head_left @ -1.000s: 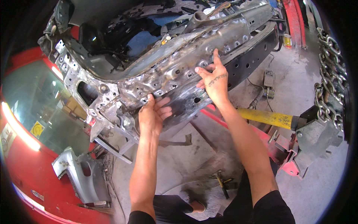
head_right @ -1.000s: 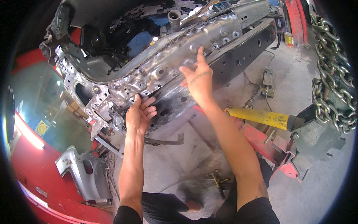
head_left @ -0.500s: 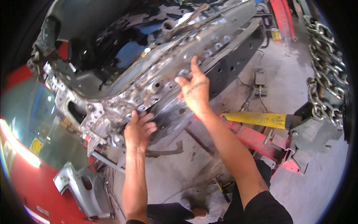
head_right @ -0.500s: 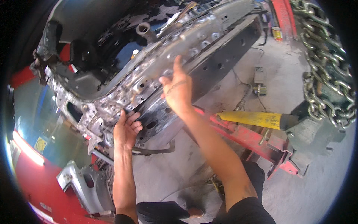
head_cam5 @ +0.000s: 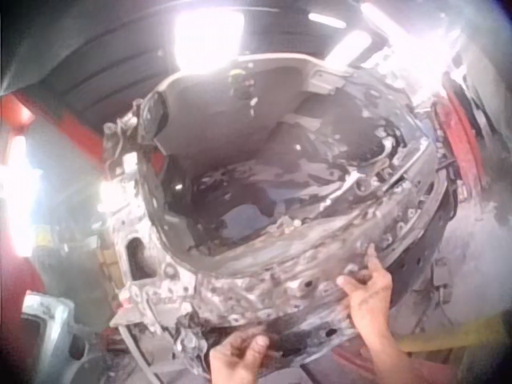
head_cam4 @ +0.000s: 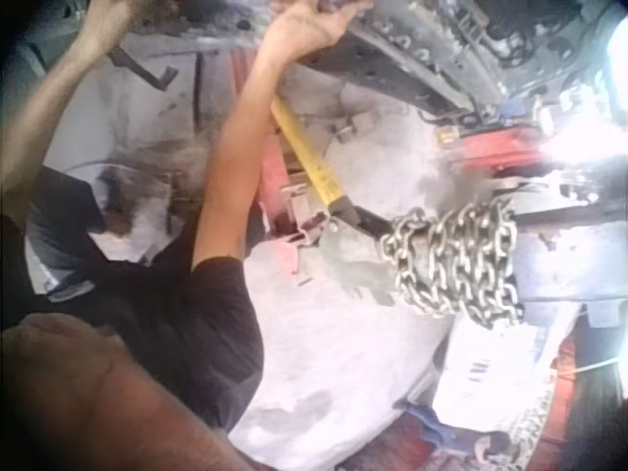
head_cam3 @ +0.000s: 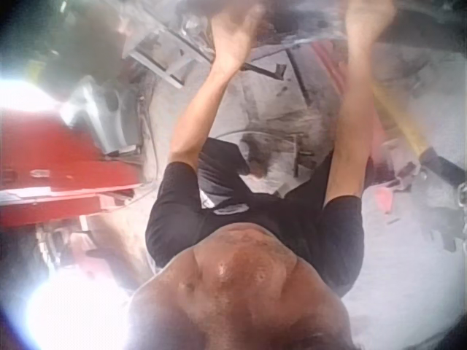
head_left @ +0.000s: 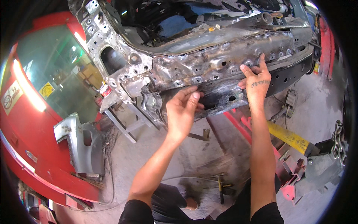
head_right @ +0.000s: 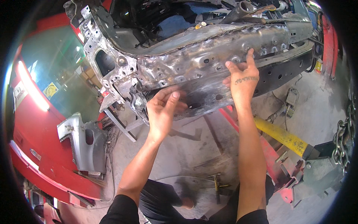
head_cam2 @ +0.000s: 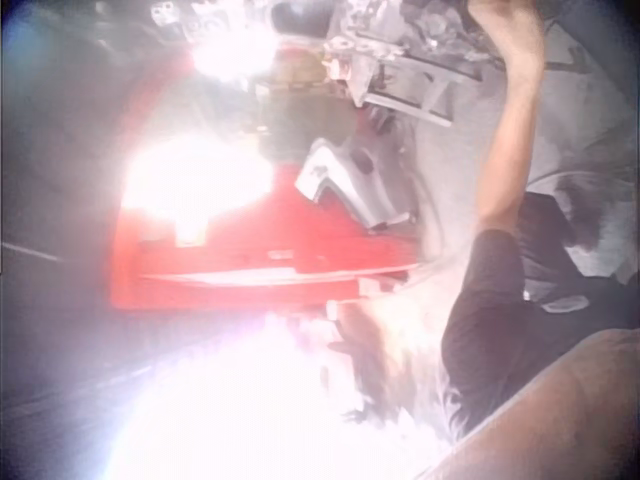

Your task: The person kneels in front of a stripped car frame and repeatedly aligns a metal crossmember by hand, checking fit and position. They then use a hammer to tap the crossmember into place.

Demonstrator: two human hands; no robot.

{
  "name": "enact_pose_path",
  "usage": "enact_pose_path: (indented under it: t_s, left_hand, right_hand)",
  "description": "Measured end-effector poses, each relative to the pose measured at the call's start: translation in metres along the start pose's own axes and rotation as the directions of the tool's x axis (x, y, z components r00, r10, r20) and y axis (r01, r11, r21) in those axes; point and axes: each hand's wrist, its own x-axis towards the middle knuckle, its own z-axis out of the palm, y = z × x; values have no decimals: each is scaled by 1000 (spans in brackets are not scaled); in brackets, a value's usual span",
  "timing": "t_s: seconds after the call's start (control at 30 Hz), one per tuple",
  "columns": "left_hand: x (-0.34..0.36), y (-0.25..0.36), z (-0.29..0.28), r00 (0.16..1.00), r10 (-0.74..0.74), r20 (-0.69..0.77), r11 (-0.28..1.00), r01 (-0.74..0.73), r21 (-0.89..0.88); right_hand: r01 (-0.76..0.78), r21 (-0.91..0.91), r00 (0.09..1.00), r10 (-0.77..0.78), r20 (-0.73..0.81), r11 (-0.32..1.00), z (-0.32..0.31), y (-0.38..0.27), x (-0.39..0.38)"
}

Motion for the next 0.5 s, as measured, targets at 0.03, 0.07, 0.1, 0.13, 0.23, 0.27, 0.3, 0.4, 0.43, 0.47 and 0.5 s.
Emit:
enact_pose_path:
  t_s: [0.03,0.07,0.1,0.13,0.23,0.27,0.3,0.4,0.43,0.47,0.5]
  left_hand:
    - [-1,2,0,964,266,-18,935,-253,247]
    - [-2,2,0,861,507,33,750,-459,476]
    - [4,2,-4,784,614,93,643,-565,517]
    - [11,4,-5,754,643,135,533,-567,629]
    - [39,17,-7,721,636,275,247,-528,813]
    - [49,13,-9,747,591,303,231,-517,824]
    - [57,11,-11,736,586,340,183,-529,829]
    - [56,8,-11,757,543,363,214,-543,812]
    - [58,5,-10,750,542,380,208,-558,804]
    - [59,4,-11,738,553,386,184,-560,808]
    - [61,2,-13,727,565,391,160,-561,812]
  right_hand:
    - [3,0,1000,-3,-5,1000,0,0,1]
    - [3,2,1000,-3,-12,1000,-1,0,1]
    - [10,4,1000,-10,-3,1000,-2,0,1]
    - [18,5,1000,-18,5,1000,-1,1,0]
    - [12,2,1000,-12,7,1000,-1,0,-1]
    - [5,1,1000,-5,5,1000,0,0,-1]
    - [9,13,1000,-9,5,1000,1,1,-1]
    - [21,12,1000,-21,9,1000,0,2,0]
    - [15,13,1000,-15,3,1000,-1,3,0]
    - [12,20,1000,-12,4,1000,-2,0,0]
    - [8,26,1000,-8,5,1000,-2,-2,-1]
